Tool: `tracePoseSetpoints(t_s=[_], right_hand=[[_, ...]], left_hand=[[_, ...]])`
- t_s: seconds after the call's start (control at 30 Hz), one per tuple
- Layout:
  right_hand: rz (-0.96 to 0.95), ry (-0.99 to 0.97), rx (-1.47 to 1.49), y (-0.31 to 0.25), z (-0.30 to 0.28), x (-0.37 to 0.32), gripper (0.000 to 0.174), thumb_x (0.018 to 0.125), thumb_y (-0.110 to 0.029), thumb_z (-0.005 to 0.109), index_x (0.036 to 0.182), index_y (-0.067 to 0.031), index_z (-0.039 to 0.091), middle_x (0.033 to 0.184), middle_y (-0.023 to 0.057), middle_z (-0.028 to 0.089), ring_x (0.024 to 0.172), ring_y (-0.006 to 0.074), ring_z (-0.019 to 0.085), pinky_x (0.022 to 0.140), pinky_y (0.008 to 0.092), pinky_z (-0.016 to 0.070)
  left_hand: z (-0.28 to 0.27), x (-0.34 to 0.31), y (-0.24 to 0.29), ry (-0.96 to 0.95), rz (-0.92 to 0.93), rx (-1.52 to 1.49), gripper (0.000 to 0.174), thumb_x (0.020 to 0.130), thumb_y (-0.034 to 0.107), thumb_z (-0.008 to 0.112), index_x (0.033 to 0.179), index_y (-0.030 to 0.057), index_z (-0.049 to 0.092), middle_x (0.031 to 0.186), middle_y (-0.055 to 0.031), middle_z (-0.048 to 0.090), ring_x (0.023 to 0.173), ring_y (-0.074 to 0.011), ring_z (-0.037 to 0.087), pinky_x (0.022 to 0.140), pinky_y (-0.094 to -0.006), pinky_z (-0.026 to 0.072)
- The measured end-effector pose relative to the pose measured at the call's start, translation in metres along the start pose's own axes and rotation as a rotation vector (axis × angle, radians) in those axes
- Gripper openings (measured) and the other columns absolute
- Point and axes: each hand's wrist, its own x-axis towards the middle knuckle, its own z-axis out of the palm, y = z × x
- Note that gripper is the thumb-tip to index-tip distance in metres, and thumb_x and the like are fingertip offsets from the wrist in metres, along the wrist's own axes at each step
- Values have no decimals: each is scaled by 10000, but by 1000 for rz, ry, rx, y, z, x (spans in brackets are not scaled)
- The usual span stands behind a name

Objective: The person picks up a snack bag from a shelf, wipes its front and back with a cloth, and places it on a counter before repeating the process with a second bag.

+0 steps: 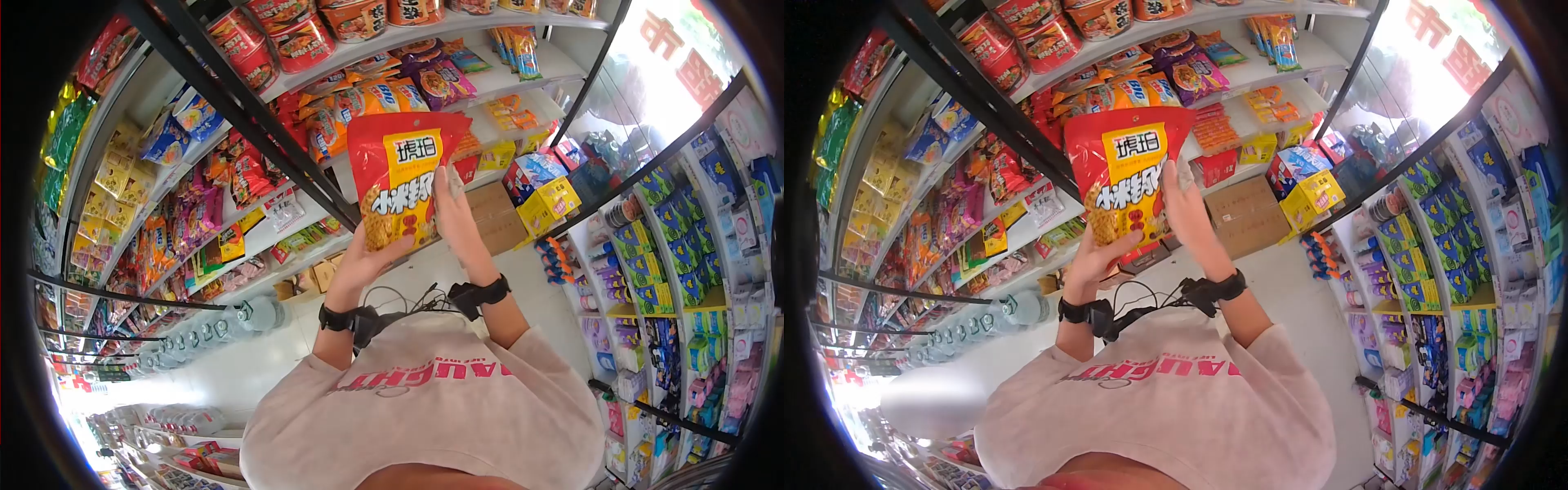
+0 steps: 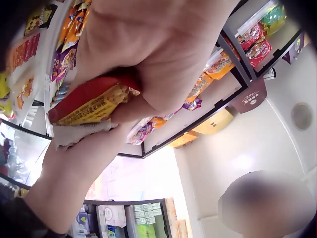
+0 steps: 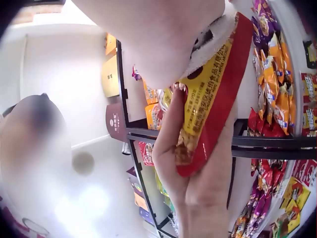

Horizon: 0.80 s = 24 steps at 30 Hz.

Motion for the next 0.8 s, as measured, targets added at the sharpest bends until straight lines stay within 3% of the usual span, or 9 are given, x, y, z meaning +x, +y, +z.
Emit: tracePoseSetpoints(t_s=[0.1,0.23,0.27,0.4,0.5,0.57,0.7,0.73,0.8], right_hand=[[145,-156,358,-3,2,-6,533,1066,-420,423,1410,-12,420,1352,68,542,1205,144,546,996,305,451],[-40,-176,-66,1,19,-23,322,993,-180,610,1259,1,589,1120,11,680,994,95,634,837,253,491],[-120,-30,-100,2,30,-24,244,921,-110,693,1127,19,668,949,31,727,844,109,670,759,265,513],[-416,156,-608,7,43,-32,171,892,-104,712,982,42,701,734,112,708,630,96,621,628,283,501],[-416,168,-664,5,46,-41,203,905,-117,714,989,64,681,789,28,688,724,50,566,678,252,486],[-209,109,-439,-7,50,-42,240,914,-159,713,1029,49,678,843,19,685,765,54,570,702,251,485],[41,-242,-307,2,41,-48,300,933,-240,698,1073,22,660,885,13,674,813,87,588,739,275,494],[-43,-257,-271,6,45,-49,303,926,-263,703,1062,4,657,915,2,667,839,83,590,749,264,491],[64,-176,-291,8,48,-55,300,918,-265,712,1051,-1,660,900,1,667,827,78,595,741,259,490]], left_hand=[[-6,-17,17,83,-37,-118,503,904,8,689,1363,23,484,1276,-73,607,1164,-162,586,963,-329,493],[-30,-29,17,211,-133,-329,463,957,115,658,1369,13,473,1276,-89,607,1152,-172,597,949,-336,514],[-35,-30,16,220,-138,-259,459,967,137,648,1371,10,470,1280,-95,605,1150,-174,599,949,-336,517],[-31,-35,17,233,-90,-213,459,986,179,632,1364,-19,462,1289,-108,600,1141,-171,603,954,-335,516],[-37,-40,14,251,-50,-130,494,985,217,636,1371,-25,446,1297,-106,595,1135,-165,605,960,-326,511],[-45,-42,12,267,-18,-4,508,983,231,640,1374,-23,439,1302,-102,593,1128,-161,607,960,-324,511],[-49,-42,20,451,62,-421,490,987,222,625,1385,4,438,1313,-109,589,1131,-191,630,952,-370,532],[-53,-43,25,419,75,-436,472,988,199,615,1390,23,440,1319,-115,586,1144,-221,632,945,-388,541],[-62,-52,27,387,35,-502,475,981,210,616,1388,33,446,1329,-111,581,1144,-229,633,943,-388,541]])
